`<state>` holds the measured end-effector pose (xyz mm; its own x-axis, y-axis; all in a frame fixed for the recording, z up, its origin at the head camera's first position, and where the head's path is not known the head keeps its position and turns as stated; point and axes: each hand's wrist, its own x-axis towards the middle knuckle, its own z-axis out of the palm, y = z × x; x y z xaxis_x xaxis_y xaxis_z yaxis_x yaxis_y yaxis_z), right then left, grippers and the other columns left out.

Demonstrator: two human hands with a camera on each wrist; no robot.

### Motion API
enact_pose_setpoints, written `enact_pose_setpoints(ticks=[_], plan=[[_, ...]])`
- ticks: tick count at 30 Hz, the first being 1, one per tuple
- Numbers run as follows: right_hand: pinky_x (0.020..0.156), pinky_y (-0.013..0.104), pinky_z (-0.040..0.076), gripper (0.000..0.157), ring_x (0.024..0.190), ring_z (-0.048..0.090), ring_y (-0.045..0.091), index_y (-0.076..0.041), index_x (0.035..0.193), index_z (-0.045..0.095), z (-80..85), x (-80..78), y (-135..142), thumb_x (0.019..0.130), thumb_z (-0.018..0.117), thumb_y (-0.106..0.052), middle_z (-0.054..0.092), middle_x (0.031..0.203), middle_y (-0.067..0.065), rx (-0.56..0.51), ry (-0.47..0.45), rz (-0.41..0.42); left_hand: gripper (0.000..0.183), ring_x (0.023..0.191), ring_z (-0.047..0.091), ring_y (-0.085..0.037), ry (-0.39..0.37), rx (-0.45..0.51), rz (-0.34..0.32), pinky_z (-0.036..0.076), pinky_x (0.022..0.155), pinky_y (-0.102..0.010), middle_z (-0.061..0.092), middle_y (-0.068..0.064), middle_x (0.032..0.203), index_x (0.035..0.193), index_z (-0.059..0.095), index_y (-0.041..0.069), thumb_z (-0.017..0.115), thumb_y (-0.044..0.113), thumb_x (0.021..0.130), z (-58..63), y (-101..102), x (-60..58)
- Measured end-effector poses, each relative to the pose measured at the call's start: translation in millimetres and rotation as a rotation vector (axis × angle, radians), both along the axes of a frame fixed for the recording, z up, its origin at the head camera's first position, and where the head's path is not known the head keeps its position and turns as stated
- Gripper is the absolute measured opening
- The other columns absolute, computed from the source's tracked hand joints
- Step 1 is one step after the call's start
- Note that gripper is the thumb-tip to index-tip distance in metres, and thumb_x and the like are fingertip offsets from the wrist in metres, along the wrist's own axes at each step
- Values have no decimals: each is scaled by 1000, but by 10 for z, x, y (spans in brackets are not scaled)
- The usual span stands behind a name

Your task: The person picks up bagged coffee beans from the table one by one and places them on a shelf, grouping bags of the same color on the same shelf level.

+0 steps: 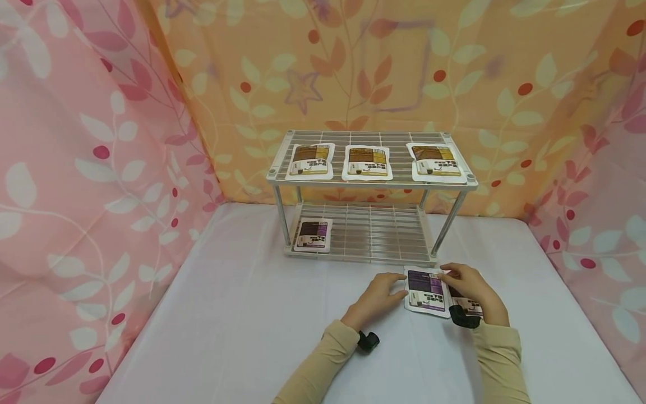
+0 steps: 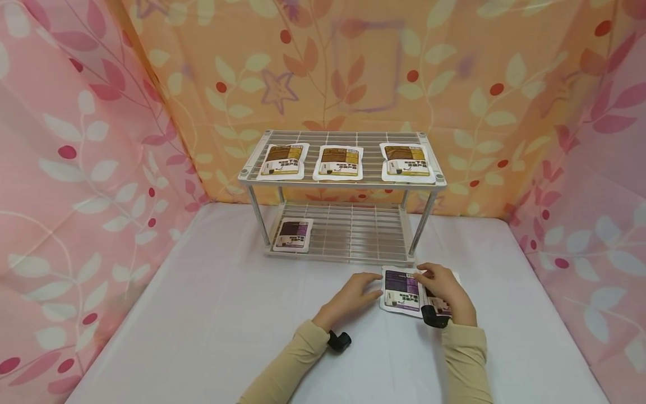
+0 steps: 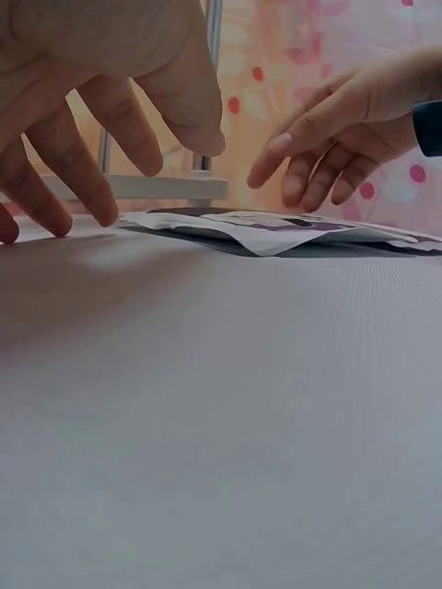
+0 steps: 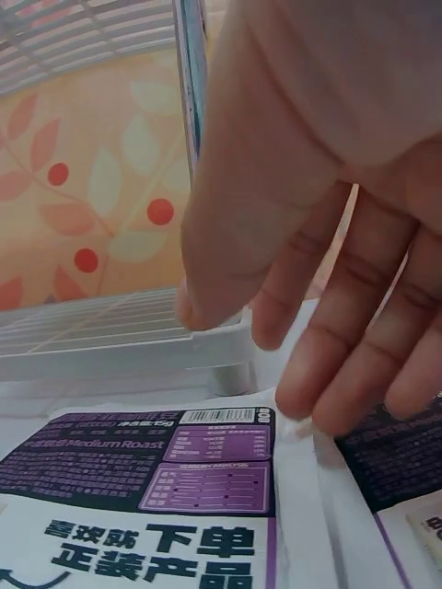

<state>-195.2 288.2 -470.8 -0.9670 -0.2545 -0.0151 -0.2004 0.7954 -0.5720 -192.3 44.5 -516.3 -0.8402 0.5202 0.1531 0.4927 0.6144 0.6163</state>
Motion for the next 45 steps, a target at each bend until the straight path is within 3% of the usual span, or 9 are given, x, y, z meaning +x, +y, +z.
enact_pose_setpoints(ticks=[5, 13, 19, 22, 27, 33, 45], plan=[[64, 34, 49, 42, 73, 59, 19, 11, 116, 55, 19, -1, -8, 89, 59, -21, 67, 85, 15, 5, -69, 0, 41, 118, 52, -20, 33, -59, 15, 39, 101, -30, 60, 1, 124, 126, 57, 14, 58, 34, 91, 13, 38, 17], [57, 29, 52, 48, 64, 62, 18, 14, 123, 47, 43, 15, -23, 91, 58, -21, 65, 77, 13, -21, -137, -63, 40, 119, 51, -22, 63, -98, -4, 38, 102, -32, 59, 2, 126, 127, 57, 16, 57, 35, 91, 20, 72, 25], [55, 28, 46, 49, 61, 61, 18, 14, 122, 46, 53, 55, -19, 90, 59, -20, 64, 69, 10, -28, -185, -36, 42, 118, 52, -20, 83, -115, -47, 37, 102, -31, 60, 2, 124, 127, 56, 15, 58, 33, 90, 27, 80, 41], [55, 31, 49, 49, 61, 63, 21, 14, 123, 45, 47, 69, -27, 90, 60, -19, 64, 69, 11, -65, -205, -34, 43, 118, 52, -17, 56, -112, -60, 36, 104, -31, 60, 2, 125, 129, 55, 15, 58, 34, 90, 39, 78, 50], [58, 34, 54, 51, 62, 64, 23, 16, 124, 42, 26, 71, -49, 89, 61, -15, 63, 72, 12, -113, -237, -41, 43, 121, 49, -14, -14, -49, -83, 32, 106, -30, 58, 2, 128, 130, 54, 15, 56, 35, 91, 50, 61, 70], [56, 31, 53, 53, 60, 61, 20, 15, 126, 41, 23, 57, -82, 87, 62, -13, 61, 69, 10, -138, -273, -1, 43, 125, 46, -14, -102, 75, -111, 33, 106, -27, 54, -1, 132, 130, 53, 12, 56, 32, 92, 38, 18, 75], [57, 34, 53, 54, 63, 62, 22, 14, 127, 41, 56, 74, -122, 86, 63, -13, 63, 73, 11, -168, -274, 47, 43, 126, 45, -16, -178, 182, -113, 37, 103, -28, 52, -2, 133, 131, 52, 13, 56, 32, 92, -3, -73, 97]])
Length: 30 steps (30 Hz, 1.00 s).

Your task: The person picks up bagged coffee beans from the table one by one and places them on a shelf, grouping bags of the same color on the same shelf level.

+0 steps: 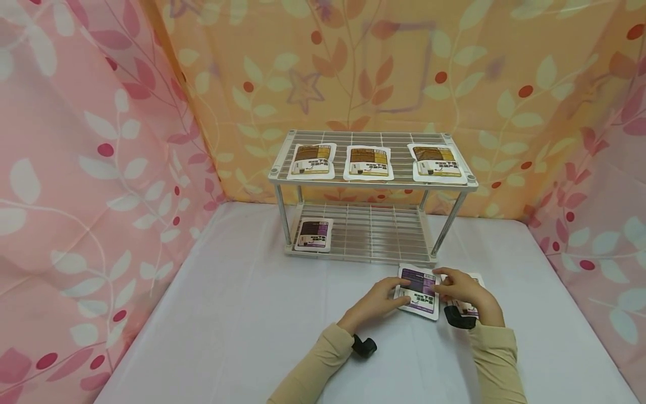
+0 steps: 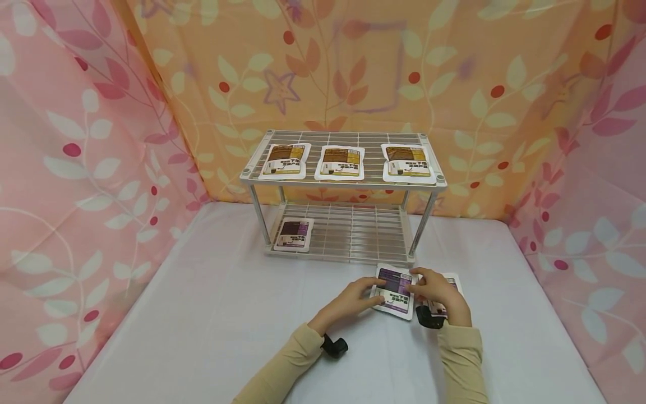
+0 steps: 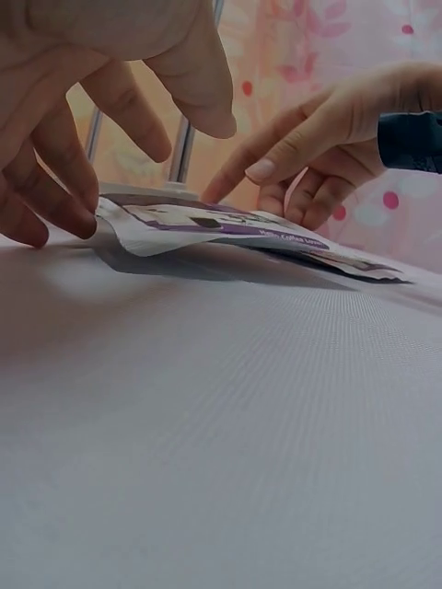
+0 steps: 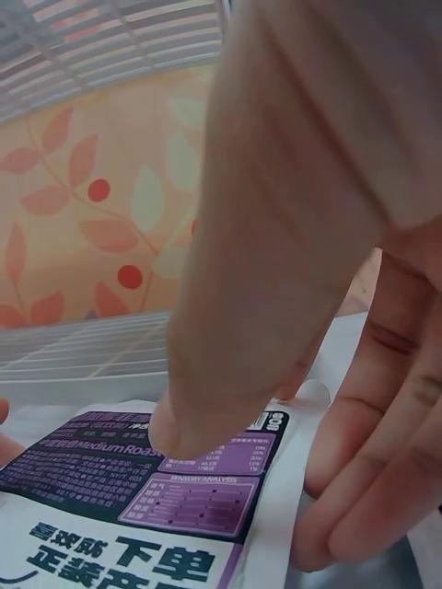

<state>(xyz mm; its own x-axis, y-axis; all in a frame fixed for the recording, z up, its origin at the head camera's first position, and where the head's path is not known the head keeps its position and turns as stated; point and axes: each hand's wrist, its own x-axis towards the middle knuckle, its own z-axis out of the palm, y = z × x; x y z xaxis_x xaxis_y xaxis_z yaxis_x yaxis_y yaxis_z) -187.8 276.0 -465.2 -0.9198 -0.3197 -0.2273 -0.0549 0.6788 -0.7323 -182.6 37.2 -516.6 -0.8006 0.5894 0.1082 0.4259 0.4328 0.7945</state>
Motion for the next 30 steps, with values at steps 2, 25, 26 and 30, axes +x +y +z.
enact_pose_setpoints(ticks=[2, 25, 26, 30], plan=[[56, 34, 52, 55, 63, 62, 22, 13, 128, 41, -3, -10, -7, 86, 64, -14, 64, 75, 12, -2, 9, 6, 43, 125, 45, -16, -13, 12, 14, 38, 102, -27, 52, -1, 133, 131, 52, 14, 56, 32, 92, 7, -16, 11], [62, 28, 47, 57, 78, 60, 19, 6, 130, 44, 15, -43, -156, 84, 67, -18, 59, 93, 15, 43, 166, 8, 38, 114, 54, -23, -42, 123, 97, 47, 91, -25, 47, -13, 136, 125, 57, 12, 64, 18, 88, 59, -156, 3], [62, 28, 48, 57, 78, 61, 20, 7, 130, 44, 13, -49, -169, 83, 68, -18, 58, 93, 16, 37, 167, 8, 38, 113, 54, -24, -41, 125, 103, 48, 91, -25, 47, -13, 137, 124, 58, 12, 65, 18, 87, 65, -162, 1], [62, 30, 49, 58, 81, 63, 25, 8, 129, 44, 8, -63, -223, 83, 68, -17, 56, 95, 19, 7, 164, 8, 39, 110, 55, -23, -36, 115, 119, 48, 90, -26, 47, -13, 137, 124, 58, 13, 66, 17, 87, 90, -188, -11]])
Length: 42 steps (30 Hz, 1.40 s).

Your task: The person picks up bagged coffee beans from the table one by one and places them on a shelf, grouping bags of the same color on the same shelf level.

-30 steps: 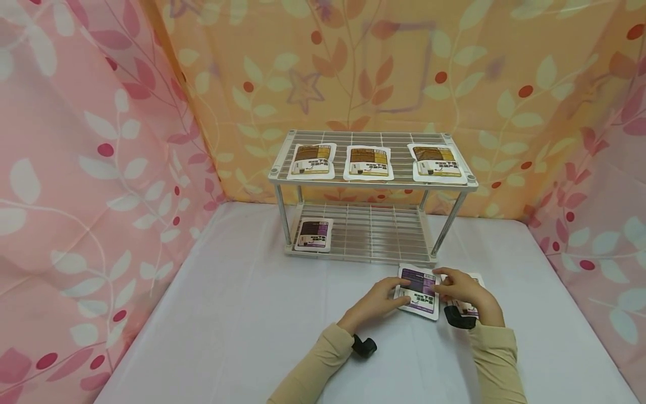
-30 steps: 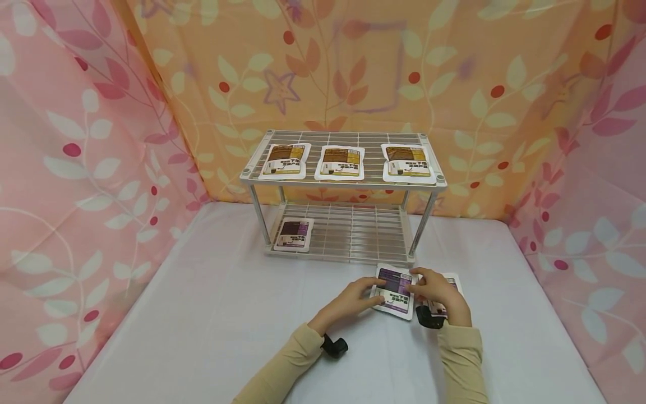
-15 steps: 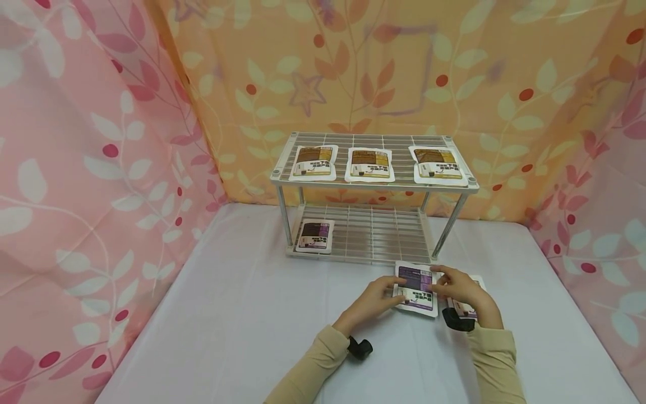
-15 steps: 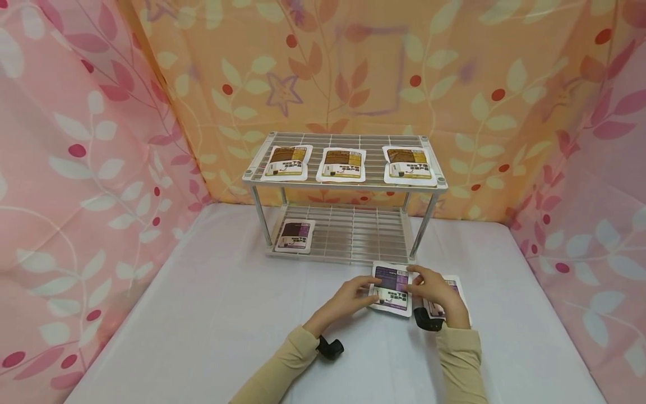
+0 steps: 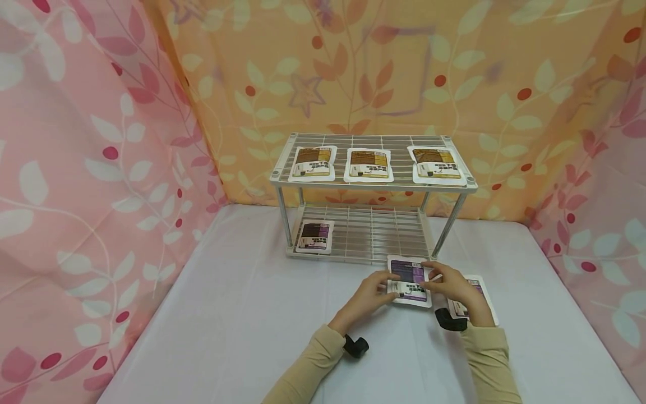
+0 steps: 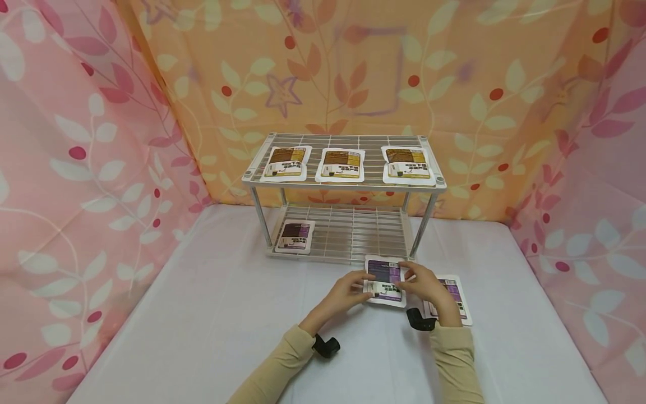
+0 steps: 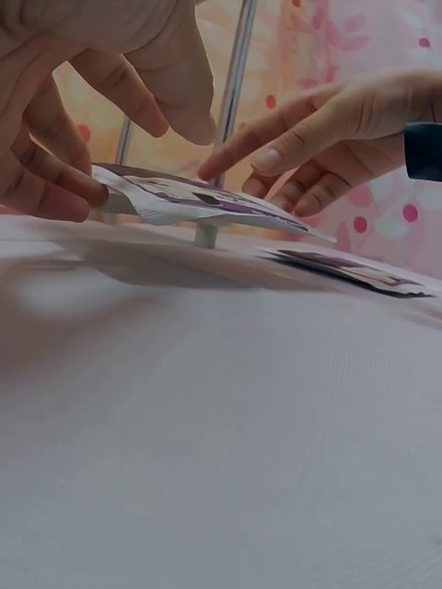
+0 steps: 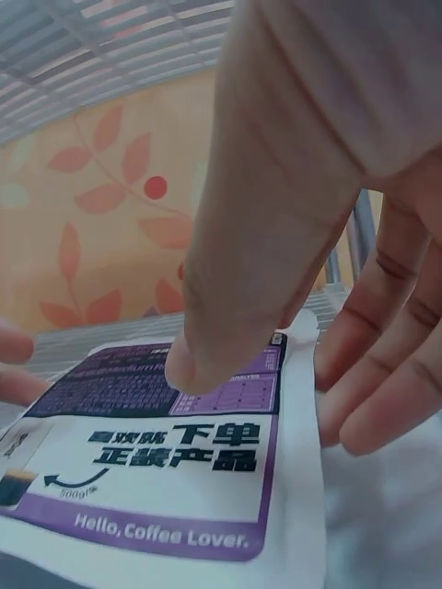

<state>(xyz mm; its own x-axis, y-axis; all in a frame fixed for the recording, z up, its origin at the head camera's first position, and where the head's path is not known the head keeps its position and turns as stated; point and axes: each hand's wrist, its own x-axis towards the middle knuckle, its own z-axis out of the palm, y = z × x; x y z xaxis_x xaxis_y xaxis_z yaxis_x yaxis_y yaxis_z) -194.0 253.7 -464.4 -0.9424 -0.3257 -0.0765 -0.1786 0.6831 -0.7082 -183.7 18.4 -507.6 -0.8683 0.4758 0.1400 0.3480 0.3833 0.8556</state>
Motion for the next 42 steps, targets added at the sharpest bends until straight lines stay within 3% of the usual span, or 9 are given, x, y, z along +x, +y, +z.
enact_pose_setpoints(ticks=[7, 13, 24, 32, 42], plan=[[69, 41, 54, 60, 88, 63, 36, 10, 131, 42, -2, -19, -105, 83, 68, -15, 54, 105, 29, -14, 68, 23, 39, 113, 54, -26, 12, 14, 24, 49, 88, -23, 41, -19, 140, 125, 57, 10, 65, 15, 87, 24, -60, -27], [66, 41, 55, 60, 87, 62, 40, 9, 132, 42, -19, -35, -187, 83, 69, -13, 49, 114, 36, -37, 128, 28, 41, 113, 53, -25, 35, 31, 55, 51, 83, -23, 41, -20, 140, 125, 57, 9, 67, 13, 85, -4, -110, -67], [73, 44, 53, 63, 95, 57, 42, 1, 135, 43, -102, -75, -308, 80, 71, -13, 44, 125, 32, -43, 175, 6, 42, 104, 55, -25, 51, 54, 124, 52, 82, -32, 41, -21, 140, 122, 59, 8, 70, 10, 82, 22, -199, -125], [77, 45, 53, 65, 98, 55, 43, -1, 136, 43, -126, -120, -424, 78, 73, -8, 44, 124, 31, -68, 208, 6, 45, 104, 56, -26, 59, 50, 181, 51, 77, -24, 40, -23, 140, 120, 61, 8, 73, 5, 77, 23, -248, -183], [76, 45, 53, 64, 100, 53, 41, 2, 134, 44, -194, -162, -584, 76, 72, 0, 40, 128, 31, -105, 262, 18, 45, 122, 47, -35, 66, -11, 233, 47, 94, -36, 36, -17, 145, 122, 60, 10, 70, 2, 79, 43, -329, -244]])
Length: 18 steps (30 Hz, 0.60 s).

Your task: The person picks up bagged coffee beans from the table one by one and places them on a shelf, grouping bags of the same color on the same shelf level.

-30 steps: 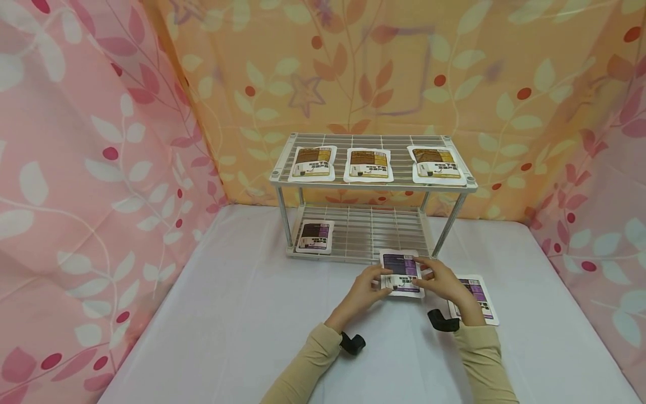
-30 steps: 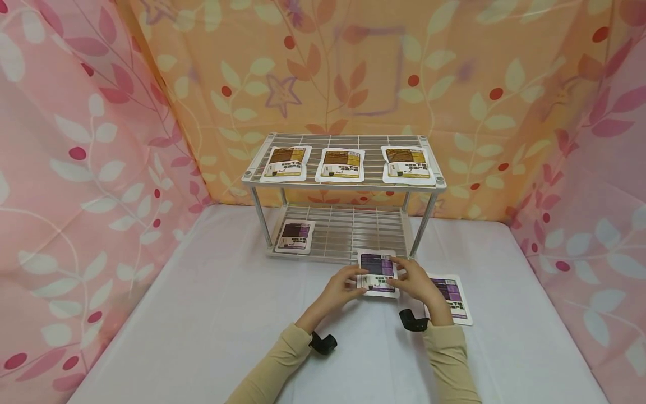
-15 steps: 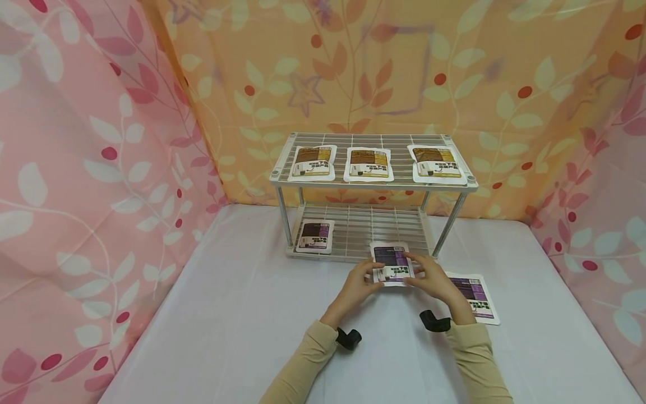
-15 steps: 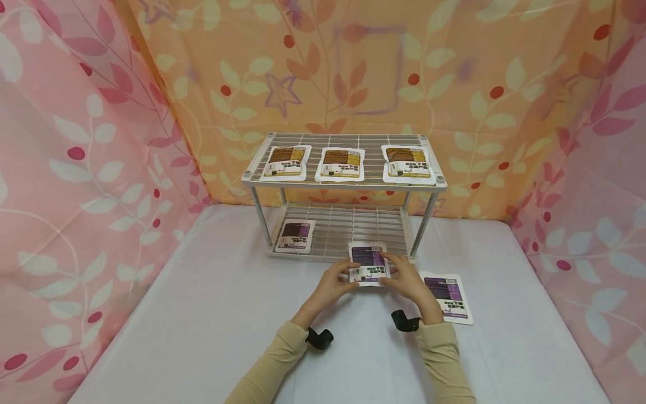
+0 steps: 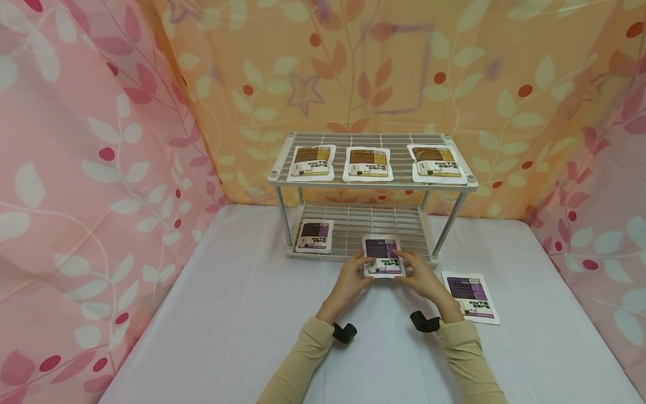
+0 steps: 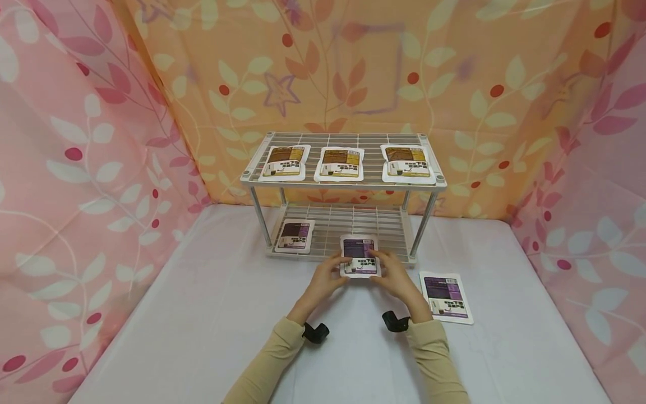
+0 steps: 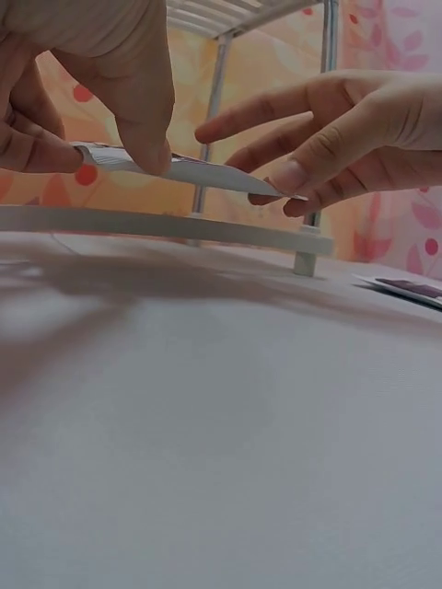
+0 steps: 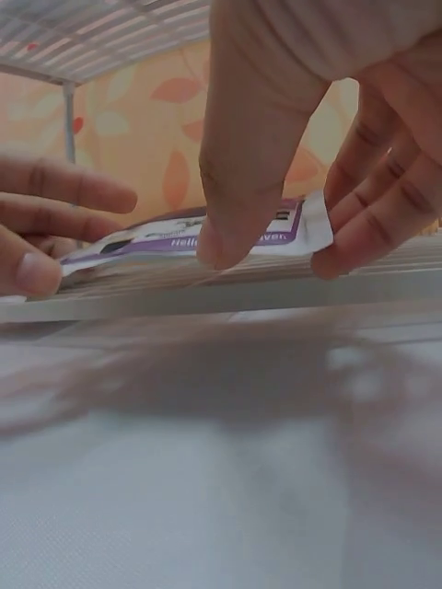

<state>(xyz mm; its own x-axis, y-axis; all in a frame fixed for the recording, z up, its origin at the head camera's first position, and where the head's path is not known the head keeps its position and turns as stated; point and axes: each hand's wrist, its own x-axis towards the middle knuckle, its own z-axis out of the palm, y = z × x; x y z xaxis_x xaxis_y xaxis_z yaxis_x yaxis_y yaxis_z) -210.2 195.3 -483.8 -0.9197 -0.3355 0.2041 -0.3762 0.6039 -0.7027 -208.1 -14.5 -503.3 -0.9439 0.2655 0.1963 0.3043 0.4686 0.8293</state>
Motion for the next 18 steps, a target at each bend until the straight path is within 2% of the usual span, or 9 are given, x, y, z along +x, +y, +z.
enact_pose_setpoints(ticks=[6, 10, 15, 18], plan=[[78, 46, 53, 61, 101, 52, 42, 5, 131, 47, -38, -38, -45, 75, 71, 3, 37, 132, 33, -23, 43, 16, 36, 127, 43, -33, 76, -61, 29, 39, 102, -42, 40, -14, 143, 115, 65, 8, 70, 3, 79, -16, -53, -58], [78, 46, 53, 59, 100, 53, 43, 8, 128, 48, -53, -77, -82, 74, 71, 6, 38, 131, 34, -30, 93, 20, 34, 123, 48, -30, 117, -93, 50, 40, 101, -41, 43, -14, 141, 114, 66, 6, 69, 3, 80, -6, -87, -95], [79, 46, 53, 52, 97, 56, 42, 10, 123, 52, -89, -143, -169, 73, 70, 8, 40, 130, 34, -58, 130, 1, 33, 124, 47, -28, 137, -110, 63, 41, 101, -39, 45, -12, 139, 115, 65, 5, 66, 3, 82, 30, -141, -143], [80, 45, 52, 47, 100, 55, 44, 12, 118, 55, -119, -181, -231, 73, 70, 9, 43, 127, 34, -76, 138, -15, 31, 125, 46, -30, 146, -122, 71, 41, 101, -42, 46, -12, 138, 114, 66, 6, 64, 3, 83, 39, -175, -168]])
